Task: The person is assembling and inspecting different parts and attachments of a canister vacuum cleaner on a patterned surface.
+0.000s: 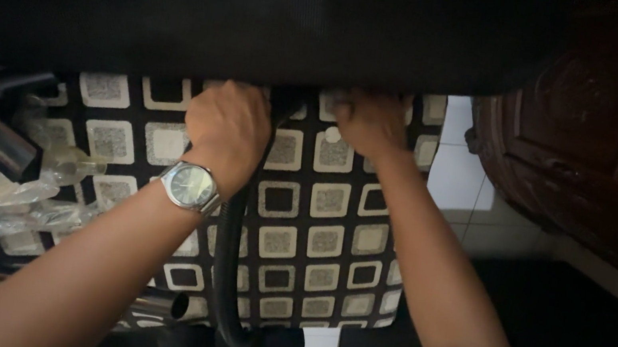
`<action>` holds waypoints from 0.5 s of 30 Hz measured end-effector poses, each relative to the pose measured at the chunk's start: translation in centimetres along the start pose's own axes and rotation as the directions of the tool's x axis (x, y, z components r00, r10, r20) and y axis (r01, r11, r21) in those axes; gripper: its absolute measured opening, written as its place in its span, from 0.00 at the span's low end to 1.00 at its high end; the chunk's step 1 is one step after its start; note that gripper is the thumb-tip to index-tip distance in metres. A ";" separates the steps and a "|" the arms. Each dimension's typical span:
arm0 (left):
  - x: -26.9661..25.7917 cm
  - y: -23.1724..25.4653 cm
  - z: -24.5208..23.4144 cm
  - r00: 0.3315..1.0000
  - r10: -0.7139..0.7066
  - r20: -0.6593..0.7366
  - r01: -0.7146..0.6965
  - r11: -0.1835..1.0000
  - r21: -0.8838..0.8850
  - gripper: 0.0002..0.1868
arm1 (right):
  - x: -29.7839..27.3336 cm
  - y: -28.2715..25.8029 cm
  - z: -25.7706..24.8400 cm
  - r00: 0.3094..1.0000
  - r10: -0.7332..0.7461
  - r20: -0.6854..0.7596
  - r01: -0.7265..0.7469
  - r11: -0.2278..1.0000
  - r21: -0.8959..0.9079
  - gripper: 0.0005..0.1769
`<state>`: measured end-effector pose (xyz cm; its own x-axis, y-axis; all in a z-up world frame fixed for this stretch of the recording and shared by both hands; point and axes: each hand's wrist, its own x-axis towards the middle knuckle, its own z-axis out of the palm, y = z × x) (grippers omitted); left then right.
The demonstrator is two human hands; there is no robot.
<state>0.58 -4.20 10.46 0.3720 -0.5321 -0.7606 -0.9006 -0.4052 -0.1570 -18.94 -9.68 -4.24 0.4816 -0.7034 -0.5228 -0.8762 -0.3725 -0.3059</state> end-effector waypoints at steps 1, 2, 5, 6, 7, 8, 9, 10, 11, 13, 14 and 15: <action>0.5 -0.1 0.5 1.000 -0.006 -0.006 0.006 1.000 -0.001 0.26 | 0.4 0.0 -0.1 1.000 -0.007 -0.005 0.007 1.000 0.000 0.26; 0.9 -0.2 1.4 0.994 0.022 -0.105 -0.023 1.000 -0.009 0.24 | 0.3 0.1 0.2 0.999 -0.023 -0.048 0.023 1.000 0.005 0.27; 0.7 -0.3 1.8 0.987 0.032 -0.157 -0.036 0.999 -0.027 0.20 | -0.2 -1.3 -0.8 1.000 0.020 -0.009 -0.019 0.999 0.033 0.26; 0.6 0.0 1.4 0.991 0.032 -0.127 -0.038 0.998 -0.041 0.20 | -0.4 -1.7 -1.6 0.994 0.090 0.056 -0.093 0.995 0.044 0.26; 0.3 -0.2 1.7 0.992 0.034 -0.121 -0.039 0.998 -0.042 0.20 | -0.5 -1.7 -0.7 0.994 0.093 0.062 -0.095 0.995 0.043 0.26; 0.5 -0.2 1.6 0.989 0.026 -0.143 -0.036 0.997 -0.064 0.22 | -0.1 -1.4 -0.2 0.995 0.093 0.031 -0.093 0.996 0.008 0.26; 0.6 -0.2 1.5 0.986 0.018 -0.165 -0.033 0.996 -0.087 0.25 | 0.3 -1.1 0.2 0.996 0.092 -0.001 -0.092 0.995 -0.028 0.26; 0.8 -0.2 1.4 0.986 0.007 -0.168 -0.022 0.996 -0.085 0.25 | 0.6 -1.1 0.3 0.997 0.082 -0.003 -0.082 0.996 -0.022 0.26; 1.0 -0.3 1.4 0.987 0.023 -0.159 -0.027 0.999 -0.025 0.24 | 0.8 -1.1 0.5 0.996 0.060 -0.065 -0.062 0.998 -0.029 0.27; 0.5 -0.6 1.3 0.990 0.034 -0.134 -0.030 0.999 0.034 0.23 | 0.8 -1.9 0.8 0.993 0.037 -0.112 -0.041 0.999 -0.035 0.29; 0.4 -0.6 1.0 0.995 0.032 -0.098 -0.029 0.999 0.030 0.25 | 1.1 -2.3 0.4 0.994 0.106 -0.026 -0.108 0.992 -0.065 0.29; 0.3 -0.5 0.6 0.998 0.031 -0.062 -0.029 0.999 0.027 0.28 | 1.4 -2.6 0.0 0.982 0.178 0.057 -0.171 0.980 -0.101 0.30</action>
<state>0.99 -3.72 9.99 0.3575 -0.5896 -0.7243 -0.9169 -0.3691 -0.1521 -15.97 -9.66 -4.18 0.3185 -0.7229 -0.6132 -0.9433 -0.3055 -0.1299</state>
